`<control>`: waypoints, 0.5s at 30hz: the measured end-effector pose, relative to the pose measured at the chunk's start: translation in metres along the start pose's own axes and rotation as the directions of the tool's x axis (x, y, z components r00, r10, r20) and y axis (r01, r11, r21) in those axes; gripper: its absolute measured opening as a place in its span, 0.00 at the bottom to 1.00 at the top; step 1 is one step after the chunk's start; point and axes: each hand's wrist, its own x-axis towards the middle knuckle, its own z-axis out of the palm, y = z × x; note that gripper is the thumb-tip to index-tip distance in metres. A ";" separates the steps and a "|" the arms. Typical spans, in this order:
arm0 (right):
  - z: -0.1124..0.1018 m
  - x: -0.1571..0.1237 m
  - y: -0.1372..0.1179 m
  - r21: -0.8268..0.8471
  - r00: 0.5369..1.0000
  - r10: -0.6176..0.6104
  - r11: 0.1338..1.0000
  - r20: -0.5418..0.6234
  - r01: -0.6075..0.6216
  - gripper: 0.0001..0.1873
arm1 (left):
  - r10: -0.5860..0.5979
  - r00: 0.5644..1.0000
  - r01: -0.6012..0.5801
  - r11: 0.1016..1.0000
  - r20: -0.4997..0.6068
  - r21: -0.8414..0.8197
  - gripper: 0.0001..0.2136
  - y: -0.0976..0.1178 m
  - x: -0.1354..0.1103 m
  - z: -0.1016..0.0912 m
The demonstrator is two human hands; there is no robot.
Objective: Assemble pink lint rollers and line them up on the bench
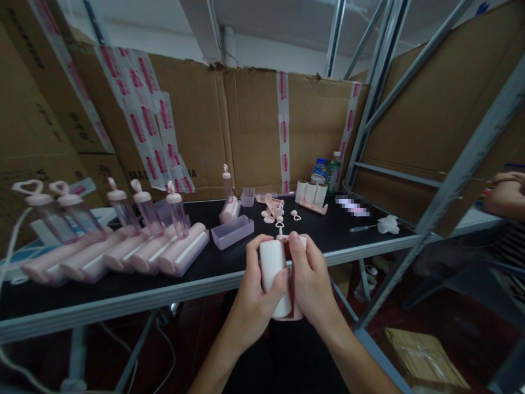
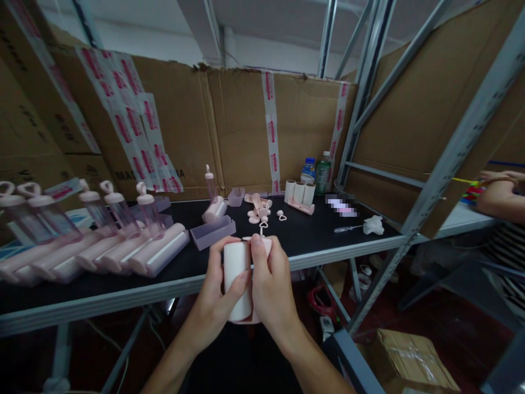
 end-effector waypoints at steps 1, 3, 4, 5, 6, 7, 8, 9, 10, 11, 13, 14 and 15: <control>0.000 -0.001 -0.001 -0.020 1.000 -0.007 1.000 -0.013 0.006 0.23 | -0.006 1.000 0.006 1.000 0.007 0.003 0.24 0.001 0.000 0.000; 0.000 -0.002 -0.002 -0.047 0.999 -0.015 0.999 -0.033 0.013 0.23 | -0.009 1.000 0.008 1.000 0.029 0.018 0.25 0.001 0.000 0.000; 0.001 -0.002 -0.002 -0.053 0.999 -0.014 0.999 -0.035 0.012 0.23 | -0.007 0.999 0.006 0.999 0.043 0.031 0.25 0.001 0.000 -0.001; 0.002 -0.002 -0.002 -0.058 0.999 -0.012 0.998 -0.035 0.010 0.23 | -0.004 0.998 0.001 0.999 0.061 0.053 0.26 0.002 -0.001 -0.001; 0.002 -0.002 -0.002 -0.065 0.999 -0.008 0.998 -0.033 0.006 0.22 | -0.003 0.997 -0.004 0.996 0.081 0.086 0.26 0.002 -0.001 -0.003; 0.003 -0.002 -0.002 -0.071 1.000 -0.005 0.997 -0.030 0.003 0.22 | -0.005 0.995 -0.008 0.992 0.102 0.128 0.27 0.002 -0.001 -0.004; 0.004 -0.001 -0.003 -0.079 1.000 -0.006 0.997 -0.027 0.003 0.22 | -0.008 0.993 -0.013 0.985 0.121 0.174 0.27 0.002 -0.001 -0.006; 0.005 -0.001 -0.003 -0.086 1.000 -0.010 0.996 -0.022 0.009 0.22 | -0.014 0.990 -0.016 0.976 0.137 0.215 0.28 0.002 -0.001 -0.008; 0.006 0.000 -0.003 -0.093 1.000 -0.019 0.996 -0.017 0.018 0.22 | -0.022 0.989 -0.016 0.969 0.149 0.247 0.29 0.001 -0.001 -0.010; 0.007 0.001 -0.004 -0.097 0.999 -0.030 0.995 -0.010 0.029 0.21 | -0.032 0.987 -0.011 0.964 0.158 0.265 0.30 0.001 0.000 -0.012; 0.009 0.003 -0.005 -0.097 0.999 -0.054 0.994 0.007 0.054 0.20 | -0.045 0.984 -0.003 0.964 0.172 0.267 0.33 -0.001 0.002 -0.015; 0.010 0.004 -0.006 -0.092 0.998 -0.063 0.994 0.016 0.064 0.20 | -0.046 0.984 -0.001 0.966 0.175 0.259 0.35 -0.001 0.002 -0.016; 0.010 0.004 -0.007 -0.083 0.997 -0.068 0.994 0.029 0.070 0.19 | -0.043 0.984 -0.001 0.969 0.174 0.249 0.35 -0.002 0.003 -0.016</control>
